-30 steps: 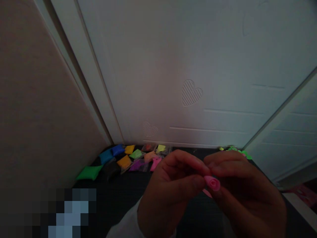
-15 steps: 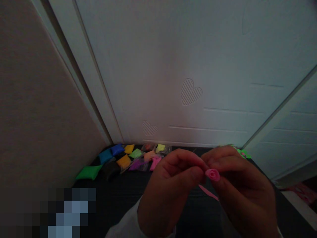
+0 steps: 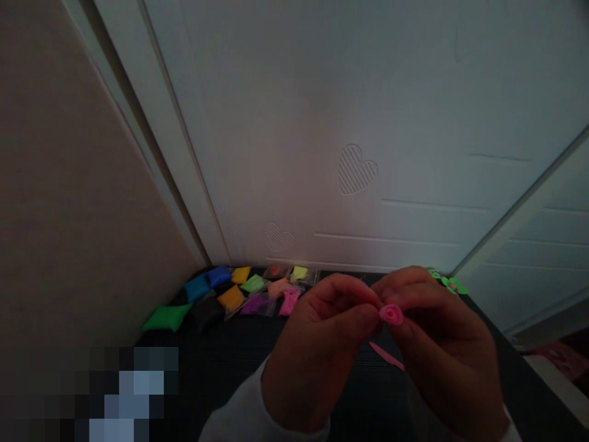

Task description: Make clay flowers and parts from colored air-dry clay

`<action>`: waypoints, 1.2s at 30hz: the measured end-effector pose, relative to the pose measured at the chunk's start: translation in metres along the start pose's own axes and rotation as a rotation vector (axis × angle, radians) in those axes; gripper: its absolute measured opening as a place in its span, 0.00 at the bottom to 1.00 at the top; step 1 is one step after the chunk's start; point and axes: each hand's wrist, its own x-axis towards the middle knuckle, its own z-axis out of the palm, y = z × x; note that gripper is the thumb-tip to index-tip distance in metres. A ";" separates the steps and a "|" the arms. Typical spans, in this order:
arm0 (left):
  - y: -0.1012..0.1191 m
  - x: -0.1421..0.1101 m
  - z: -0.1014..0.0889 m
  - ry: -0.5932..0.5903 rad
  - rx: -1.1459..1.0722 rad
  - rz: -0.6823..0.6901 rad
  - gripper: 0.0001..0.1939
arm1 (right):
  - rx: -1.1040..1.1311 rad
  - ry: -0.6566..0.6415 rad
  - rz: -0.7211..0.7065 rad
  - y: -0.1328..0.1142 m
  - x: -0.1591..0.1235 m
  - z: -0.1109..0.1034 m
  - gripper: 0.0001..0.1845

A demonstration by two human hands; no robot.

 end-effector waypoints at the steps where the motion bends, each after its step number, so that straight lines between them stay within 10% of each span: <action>1: 0.000 0.000 0.000 0.005 -0.005 -0.006 0.03 | -0.004 0.001 -0.001 0.000 0.000 0.000 0.09; 36: 0.000 0.003 0.000 0.021 -0.025 0.001 0.05 | -0.096 0.005 -0.041 0.004 0.004 -0.003 0.09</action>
